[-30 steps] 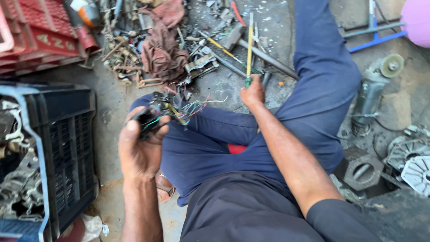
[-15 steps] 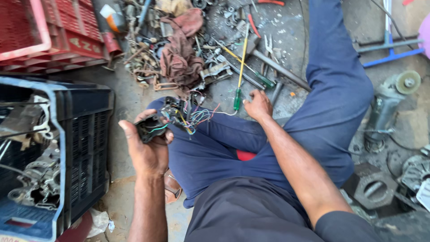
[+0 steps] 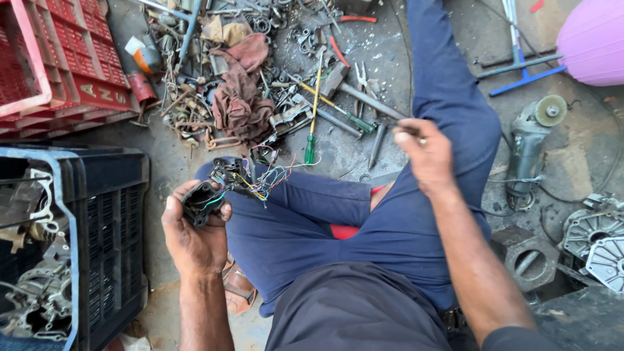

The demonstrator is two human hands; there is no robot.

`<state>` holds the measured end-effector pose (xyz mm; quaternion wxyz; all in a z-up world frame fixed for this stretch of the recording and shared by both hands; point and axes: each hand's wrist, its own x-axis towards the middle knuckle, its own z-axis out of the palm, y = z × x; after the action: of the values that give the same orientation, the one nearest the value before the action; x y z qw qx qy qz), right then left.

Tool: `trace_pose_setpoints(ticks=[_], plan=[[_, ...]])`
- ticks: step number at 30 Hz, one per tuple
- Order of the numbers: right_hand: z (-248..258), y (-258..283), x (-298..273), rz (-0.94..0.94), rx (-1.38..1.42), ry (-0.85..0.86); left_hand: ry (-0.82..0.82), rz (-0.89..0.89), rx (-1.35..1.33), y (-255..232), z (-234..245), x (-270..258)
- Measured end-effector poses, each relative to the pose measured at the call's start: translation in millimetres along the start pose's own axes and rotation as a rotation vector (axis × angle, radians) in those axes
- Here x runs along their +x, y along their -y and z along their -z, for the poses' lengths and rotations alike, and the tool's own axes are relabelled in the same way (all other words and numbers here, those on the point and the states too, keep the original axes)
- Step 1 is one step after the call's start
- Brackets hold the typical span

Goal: The person sits on the floor and uses pliers to strip the insulation from a bundle of multicolored wires. They repeatedly cut and pull the wire ends to expose the metal strands, working on a small black electrical component held in their left hand.

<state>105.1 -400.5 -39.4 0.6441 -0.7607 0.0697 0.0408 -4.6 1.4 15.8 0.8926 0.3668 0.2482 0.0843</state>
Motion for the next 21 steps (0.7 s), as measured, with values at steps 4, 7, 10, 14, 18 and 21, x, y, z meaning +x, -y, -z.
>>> trace_pose_setpoints(ticks=[4, 7, 10, 14, 18, 21], plan=[[23, 31, 11, 0.035, -0.054, -0.018, 0.041, 0.000, -0.005, 2, -7, -3], [25, 4, 68, 0.036, -0.106, 0.035, 0.061, 0.007, 0.030, 5, -15, -5], [13, -67, 166, 0.178, -0.446, -0.033, 0.051, 0.022, 0.076, 6, -27, -9], [-23, -118, 210, -0.085, -0.878, -0.051, 0.025, 0.006, 0.147, 1, -30, -24], [-31, -154, 192, -0.497, -0.997, 0.018, -0.003, -0.006, 0.149, -1, -22, -28], [-31, -158, 185, -0.468, -1.053, 0.054, -0.060, 0.028, 0.188, 5, -17, -20]])
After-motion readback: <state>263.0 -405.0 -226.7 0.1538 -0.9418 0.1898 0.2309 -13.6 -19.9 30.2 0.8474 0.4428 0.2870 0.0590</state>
